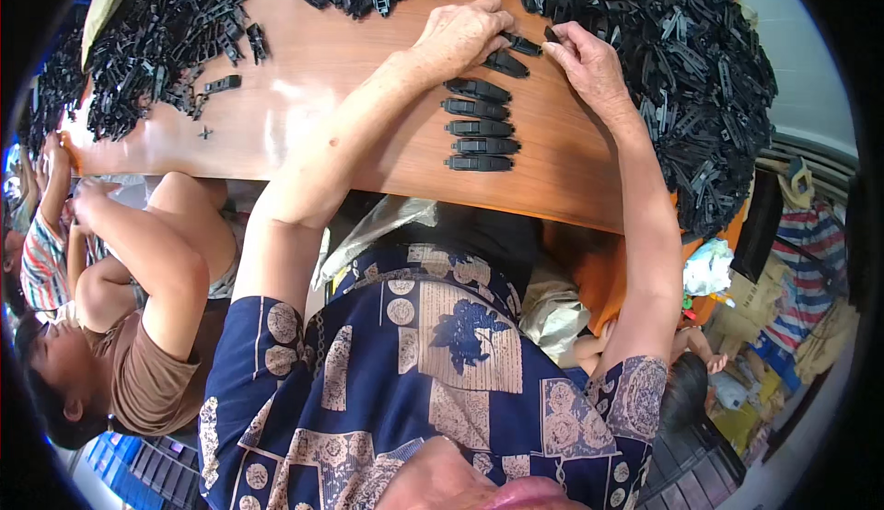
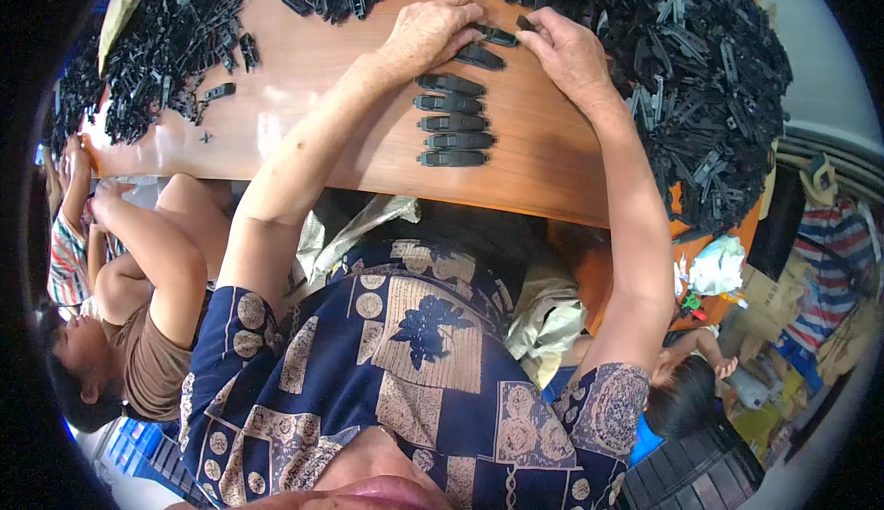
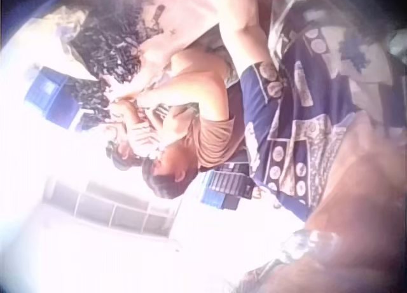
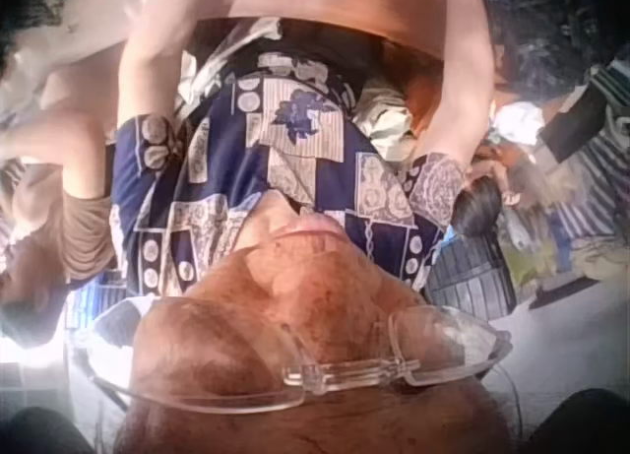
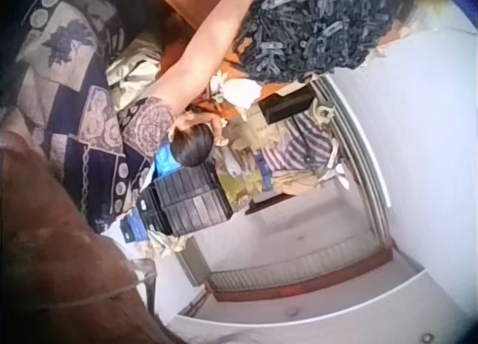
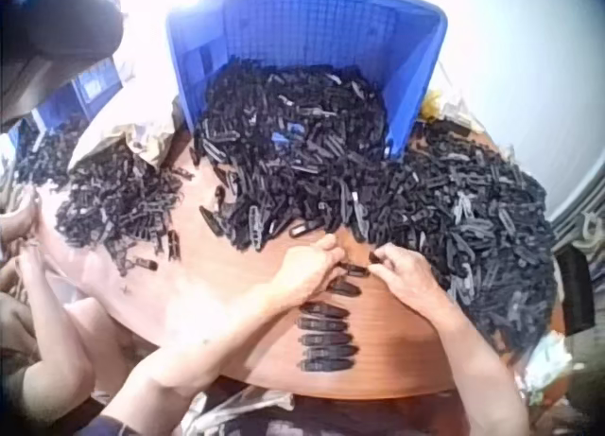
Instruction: The person assembles plastic components by hand, stacks the assembled pieces on the table, deposits them into a sack under the desk, and assembles more plastic components by hand.
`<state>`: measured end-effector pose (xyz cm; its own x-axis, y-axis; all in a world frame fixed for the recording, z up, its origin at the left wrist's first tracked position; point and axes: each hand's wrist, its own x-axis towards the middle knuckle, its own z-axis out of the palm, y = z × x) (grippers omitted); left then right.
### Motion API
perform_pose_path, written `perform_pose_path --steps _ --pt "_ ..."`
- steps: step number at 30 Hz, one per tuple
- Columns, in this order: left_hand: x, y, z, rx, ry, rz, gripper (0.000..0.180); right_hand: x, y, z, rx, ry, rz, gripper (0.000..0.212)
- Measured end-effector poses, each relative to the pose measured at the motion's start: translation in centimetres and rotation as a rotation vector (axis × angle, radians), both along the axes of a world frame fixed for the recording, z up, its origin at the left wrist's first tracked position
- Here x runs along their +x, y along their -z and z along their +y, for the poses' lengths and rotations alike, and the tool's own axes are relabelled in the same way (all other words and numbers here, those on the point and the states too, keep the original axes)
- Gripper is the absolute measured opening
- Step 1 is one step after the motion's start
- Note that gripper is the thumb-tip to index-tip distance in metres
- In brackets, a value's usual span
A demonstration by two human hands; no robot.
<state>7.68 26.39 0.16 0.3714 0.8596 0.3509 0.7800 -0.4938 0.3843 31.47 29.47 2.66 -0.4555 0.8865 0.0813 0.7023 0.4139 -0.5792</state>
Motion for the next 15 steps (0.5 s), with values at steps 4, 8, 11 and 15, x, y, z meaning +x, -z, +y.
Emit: perform_pose_path --steps 4,8,11,15 --pt "-1.0 1.2 0.3 -0.042 0.049 -0.135 0.028 -0.2 -1.1 0.4 0.189 -0.243 -0.206 0.022" --pt "-1.6 1.8 0.3 -0.075 0.085 -0.264 0.025 -0.8 -1.6 1.2 0.142 -0.301 -0.229 0.019" --pt "-1.7 2.0 0.4 -0.083 0.1 -0.264 0.023 -1.1 -1.7 1.7 0.118 -0.323 -0.265 0.019" --pt "-1.9 2.2 0.4 -0.022 0.124 -0.265 0.023 -2.8 -1.1 1.7 0.124 -0.384 -0.237 0.022"
